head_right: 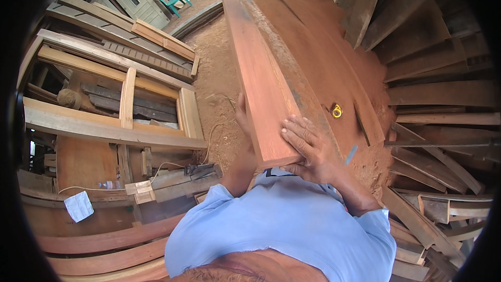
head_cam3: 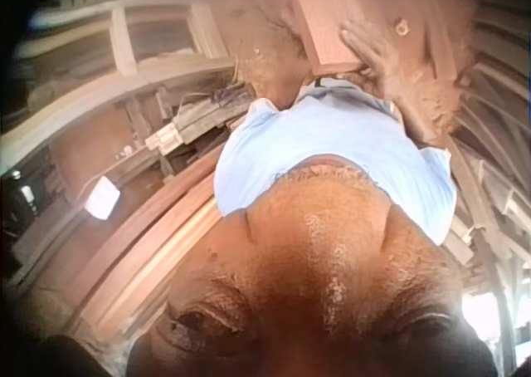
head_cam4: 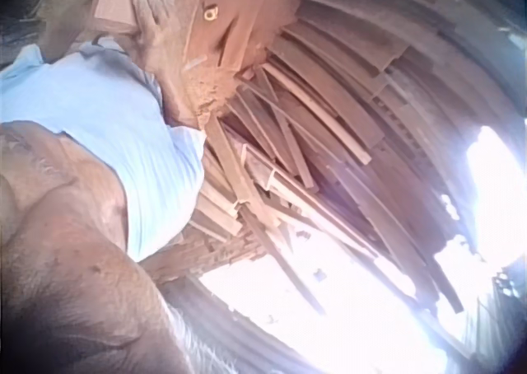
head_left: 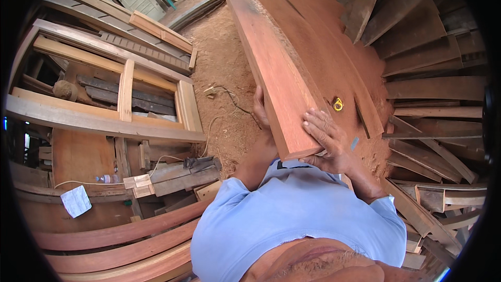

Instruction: The person uses a handheld electric sander to smooth the surface of a long wooden plank. They repeatedly sand the plank, inspect it by hand, and reposition it on the workbench. The person also handles a metal square and a tape measure during the process.

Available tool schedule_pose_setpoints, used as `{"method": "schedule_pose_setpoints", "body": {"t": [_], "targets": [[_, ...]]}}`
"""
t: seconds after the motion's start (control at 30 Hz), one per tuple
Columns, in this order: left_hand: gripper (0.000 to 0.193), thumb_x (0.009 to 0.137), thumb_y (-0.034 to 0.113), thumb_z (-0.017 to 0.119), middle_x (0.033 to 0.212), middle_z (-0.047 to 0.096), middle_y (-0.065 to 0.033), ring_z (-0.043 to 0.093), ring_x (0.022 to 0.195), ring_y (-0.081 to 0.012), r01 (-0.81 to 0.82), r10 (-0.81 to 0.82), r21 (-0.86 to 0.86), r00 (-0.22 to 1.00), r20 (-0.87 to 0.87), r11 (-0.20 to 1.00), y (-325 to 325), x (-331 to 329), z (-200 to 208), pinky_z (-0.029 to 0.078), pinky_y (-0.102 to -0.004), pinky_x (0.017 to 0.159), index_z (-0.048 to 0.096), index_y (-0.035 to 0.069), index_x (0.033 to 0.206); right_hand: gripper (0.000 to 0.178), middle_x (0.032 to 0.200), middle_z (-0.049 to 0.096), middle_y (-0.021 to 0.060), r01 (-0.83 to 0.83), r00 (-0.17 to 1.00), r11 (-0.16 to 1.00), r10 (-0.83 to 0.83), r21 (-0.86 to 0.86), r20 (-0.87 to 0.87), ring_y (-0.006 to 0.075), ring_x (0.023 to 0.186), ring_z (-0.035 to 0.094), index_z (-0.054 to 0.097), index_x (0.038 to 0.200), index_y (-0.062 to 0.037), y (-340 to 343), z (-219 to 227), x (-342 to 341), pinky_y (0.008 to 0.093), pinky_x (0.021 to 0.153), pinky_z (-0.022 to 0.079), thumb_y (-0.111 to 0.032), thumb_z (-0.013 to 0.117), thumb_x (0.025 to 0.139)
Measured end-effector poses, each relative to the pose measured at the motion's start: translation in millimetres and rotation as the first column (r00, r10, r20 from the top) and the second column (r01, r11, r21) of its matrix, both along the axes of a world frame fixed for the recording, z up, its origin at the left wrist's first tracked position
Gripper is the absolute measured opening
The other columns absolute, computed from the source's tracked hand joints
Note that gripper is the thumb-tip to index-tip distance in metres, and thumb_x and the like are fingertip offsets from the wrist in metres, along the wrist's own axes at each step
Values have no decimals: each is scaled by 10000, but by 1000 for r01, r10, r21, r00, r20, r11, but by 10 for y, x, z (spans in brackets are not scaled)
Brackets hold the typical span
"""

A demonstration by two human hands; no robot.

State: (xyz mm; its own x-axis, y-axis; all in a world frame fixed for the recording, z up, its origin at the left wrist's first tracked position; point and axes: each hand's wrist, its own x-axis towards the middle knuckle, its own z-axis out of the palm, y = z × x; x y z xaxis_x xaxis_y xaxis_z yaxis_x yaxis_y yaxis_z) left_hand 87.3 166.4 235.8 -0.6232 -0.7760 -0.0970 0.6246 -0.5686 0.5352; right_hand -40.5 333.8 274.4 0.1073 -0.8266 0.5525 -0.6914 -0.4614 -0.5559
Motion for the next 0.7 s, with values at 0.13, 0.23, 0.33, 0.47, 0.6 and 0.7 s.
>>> {"method": "schedule_pose_setpoints", "body": {"t": [0.13, 0.23, 0.33, 0.47, 0.6, 0.7], "targets": [[836, 918, 702, 416, 1274, 569, -210, 614, 1144, -338, 144, -130, 196, 988, -82, 970, 341, 32, -522, 525, -478, 991, 431, 38, 1426, 1007, 1603, 304, 272, 81, 984, 888, 0, 452, -176, 467, 1477, 300, 419, 1546, -114, 111, -220, 60, 539, 1220, 268, -258, 910, 678], [838, 900, 672, 486, 1280, 565, -204, 608, 1152, -338, 70, -69, 249, 998, -13, 966, 393, -11, -1003, 528, -476, 976, 426, 24, 1427, 1156, 1604, 260, 310, 138, 984, 808, -47, 573, -172, 491, 1460, 313, 309, 1599, -130, 80, -463, 151, 545, 1211, 280, -365, 924, 648], [793, 896, 626, 530, 1239, 585, -189, 612, 1139, -331, 0, -17, 250, 998, 65, 968, 386, 4, -1455, 533, -470, 959, 458, 17, 1398, 1268, 1587, 220, 366, 92, 991, 665, 9, 741, -130, 524, 1443, 310, 193, 1614, -51, 34, -658, 131, 519, 1204, 293, -545, 875, 665], [721, 885, 585, 553, 1160, 625, -160, 639, 1074, -319, 11, -48, 277, 991, 125, 961, 423, -9, -1854, 540, -451, 935, 514, 25, 1337, 1247, 1561, 245, 395, -6, 1000, 670, -16, 743, 22, 514, 1389, 399, 163, 1579, 71, 54, -1083, 112, 473, 1162, 364, -573, 820, 738], [688, 862, 563, 598, 1130, 641, -151, 652, 1026, -312, 88, -145, 323, 977, 157, 942, 394, 8, -2205, 553, -445, 904, 536, 36, 1300, 1231, 1470, 396, 398, 33, 985, 404, -166, 914, 38, 480, 1265, 548, 83, 1573, 96, -124, -1247, 225, 484, 1054, 464, -548, 786, 795], [658, 859, 553, 611, 1103, 646, -146, 658, 982, -306, 96, -178, 375, 965, 191, 922, 334, 56, -2817, 563, -438, 872, 548, 44, 1272, 1197, 1378, 503, 386, 159, 973, 271, -206, 949, -104, 468, 1179, 618, 75, 1566, 92, -285, -1352, 413, 509, 987, 504, -529, 770, 815]]}}
